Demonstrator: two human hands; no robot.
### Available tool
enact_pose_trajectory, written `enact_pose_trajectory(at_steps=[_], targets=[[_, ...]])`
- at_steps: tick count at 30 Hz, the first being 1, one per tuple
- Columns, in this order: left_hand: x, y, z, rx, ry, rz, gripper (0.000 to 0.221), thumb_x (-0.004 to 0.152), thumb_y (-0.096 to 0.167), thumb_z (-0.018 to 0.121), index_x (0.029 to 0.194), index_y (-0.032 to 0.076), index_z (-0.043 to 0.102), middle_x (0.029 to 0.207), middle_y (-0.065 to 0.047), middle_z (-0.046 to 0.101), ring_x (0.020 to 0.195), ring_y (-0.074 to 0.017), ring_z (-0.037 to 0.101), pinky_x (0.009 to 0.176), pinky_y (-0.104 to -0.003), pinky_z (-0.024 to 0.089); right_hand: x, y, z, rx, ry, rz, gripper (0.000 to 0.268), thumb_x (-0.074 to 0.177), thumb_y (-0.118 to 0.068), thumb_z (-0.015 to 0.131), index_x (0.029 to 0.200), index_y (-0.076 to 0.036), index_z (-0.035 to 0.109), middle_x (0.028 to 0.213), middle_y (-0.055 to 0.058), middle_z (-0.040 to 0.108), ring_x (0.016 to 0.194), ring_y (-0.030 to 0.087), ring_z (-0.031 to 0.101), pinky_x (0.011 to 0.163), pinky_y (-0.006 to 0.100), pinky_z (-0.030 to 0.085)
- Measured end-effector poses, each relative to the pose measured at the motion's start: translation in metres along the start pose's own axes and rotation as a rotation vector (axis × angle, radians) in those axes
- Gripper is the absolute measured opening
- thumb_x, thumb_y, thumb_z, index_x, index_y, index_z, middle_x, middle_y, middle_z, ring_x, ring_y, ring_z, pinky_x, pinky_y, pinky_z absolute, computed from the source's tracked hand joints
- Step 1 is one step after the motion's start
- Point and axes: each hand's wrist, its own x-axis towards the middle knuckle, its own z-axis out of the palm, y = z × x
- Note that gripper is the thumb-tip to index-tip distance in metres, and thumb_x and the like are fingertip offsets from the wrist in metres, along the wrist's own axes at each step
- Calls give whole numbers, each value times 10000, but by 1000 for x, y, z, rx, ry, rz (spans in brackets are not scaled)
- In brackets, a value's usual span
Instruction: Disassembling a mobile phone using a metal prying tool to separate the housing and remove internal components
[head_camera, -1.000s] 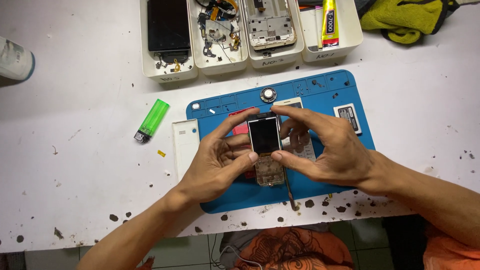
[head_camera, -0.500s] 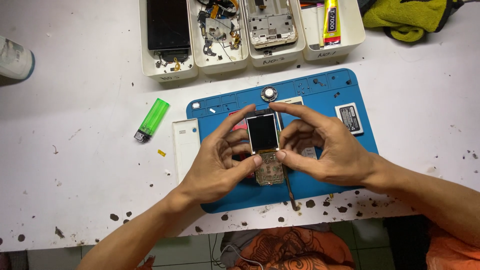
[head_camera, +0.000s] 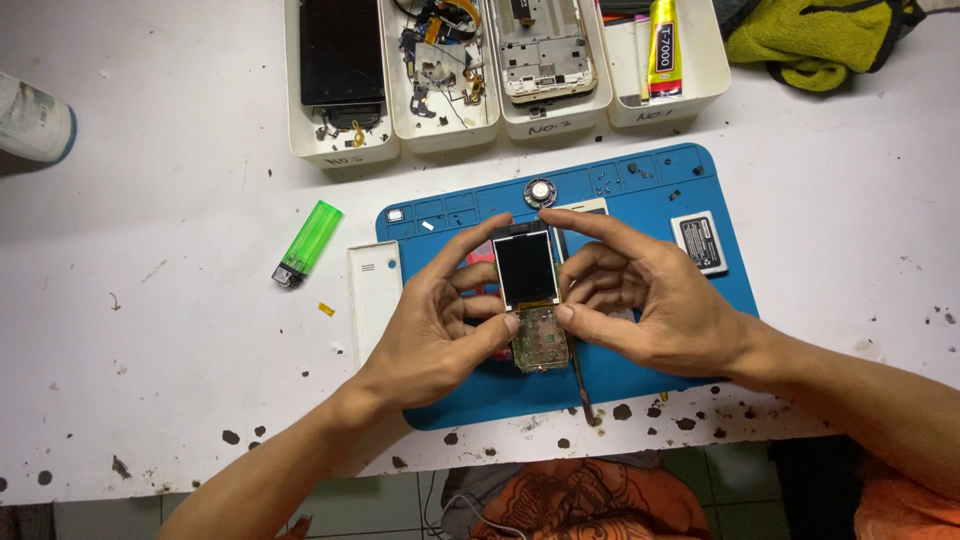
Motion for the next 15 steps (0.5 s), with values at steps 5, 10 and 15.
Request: enact_pose_trajectory(at_steps=[5,10,15], targets=[[0,0,2,31,10,14,750,921,-16,638,1584,120,317,1176,-193,662,800,-193,742,641,-287,643,-1,0,2,-30,-20,-65,855,809,-63,816,1556,-111,403,991,61,708,825,126,759,834,221,671],[-1,8,2,89,9,37,829,927,-7,667,1626,156,251,1016,-108,597,679,-115,619,515,-203,530,0,3,2,-34,-30,-72,877,819,-71,809,1579,-107,371,1004,68,712,838,129,768,845,222,671],[-1,20,-1,323,70,7,722,885,49,718,1535,135,416,925,-82,553,744,-115,619,602,-233,702,0,4,2,-88,-25,-68,870,830,-94,800,1584,-116,365,983,64,715,829,122,774,877,229,683]])
